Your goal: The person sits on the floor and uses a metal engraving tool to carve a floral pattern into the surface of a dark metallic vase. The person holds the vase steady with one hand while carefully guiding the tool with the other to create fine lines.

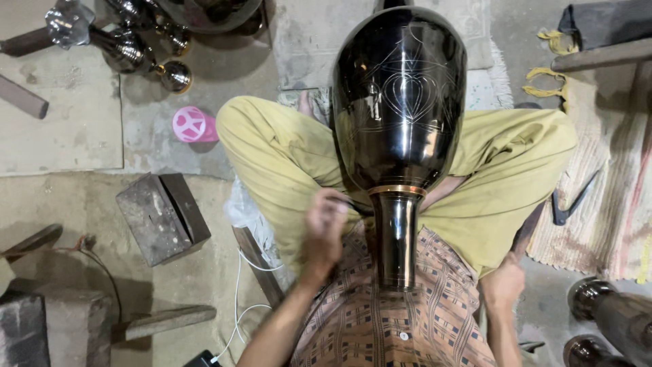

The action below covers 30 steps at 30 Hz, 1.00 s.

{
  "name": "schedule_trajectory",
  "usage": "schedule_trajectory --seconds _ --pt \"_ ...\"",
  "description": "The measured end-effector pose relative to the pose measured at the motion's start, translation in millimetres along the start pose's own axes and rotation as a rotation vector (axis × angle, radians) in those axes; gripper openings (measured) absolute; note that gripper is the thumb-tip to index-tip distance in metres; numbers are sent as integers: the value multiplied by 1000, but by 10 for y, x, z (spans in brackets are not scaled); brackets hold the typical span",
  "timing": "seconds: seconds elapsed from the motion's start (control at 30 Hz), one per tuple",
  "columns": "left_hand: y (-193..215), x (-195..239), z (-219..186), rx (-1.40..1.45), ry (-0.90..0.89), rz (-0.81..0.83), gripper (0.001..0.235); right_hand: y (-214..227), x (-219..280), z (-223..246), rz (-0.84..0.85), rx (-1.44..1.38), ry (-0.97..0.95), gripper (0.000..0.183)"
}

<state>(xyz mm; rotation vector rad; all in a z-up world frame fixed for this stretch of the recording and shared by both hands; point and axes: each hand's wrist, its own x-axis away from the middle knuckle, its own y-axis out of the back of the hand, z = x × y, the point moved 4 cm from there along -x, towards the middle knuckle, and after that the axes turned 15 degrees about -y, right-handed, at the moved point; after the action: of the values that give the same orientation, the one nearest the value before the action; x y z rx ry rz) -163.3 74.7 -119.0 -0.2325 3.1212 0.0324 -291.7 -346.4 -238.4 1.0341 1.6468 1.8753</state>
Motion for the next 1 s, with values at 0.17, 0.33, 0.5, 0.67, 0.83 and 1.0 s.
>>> schedule_trajectory --seconds 0.17,0.33,0.5,0.67,0.83,1.0 --pt "-545 214 -147 524 216 218 63 662 -35 -29 -145 -629 -2 10" --pt "-697 271 -398 820 426 312 65 1181 -152 517 284 -1365 26 26" --pt "-746 297 -407 911 560 328 50 1667 -3 1425 415 -1460 172 76" --pt "-868 416 -260 1126 631 434 49 1874 206 2004 587 -1612 291 63" --pt "-885 509 -318 1331 707 420 57 1892 225 2215 705 -1742 310 40" --pt "-996 538 -337 1410 691 370 77 1888 221 2414 688 -1721 404 37"
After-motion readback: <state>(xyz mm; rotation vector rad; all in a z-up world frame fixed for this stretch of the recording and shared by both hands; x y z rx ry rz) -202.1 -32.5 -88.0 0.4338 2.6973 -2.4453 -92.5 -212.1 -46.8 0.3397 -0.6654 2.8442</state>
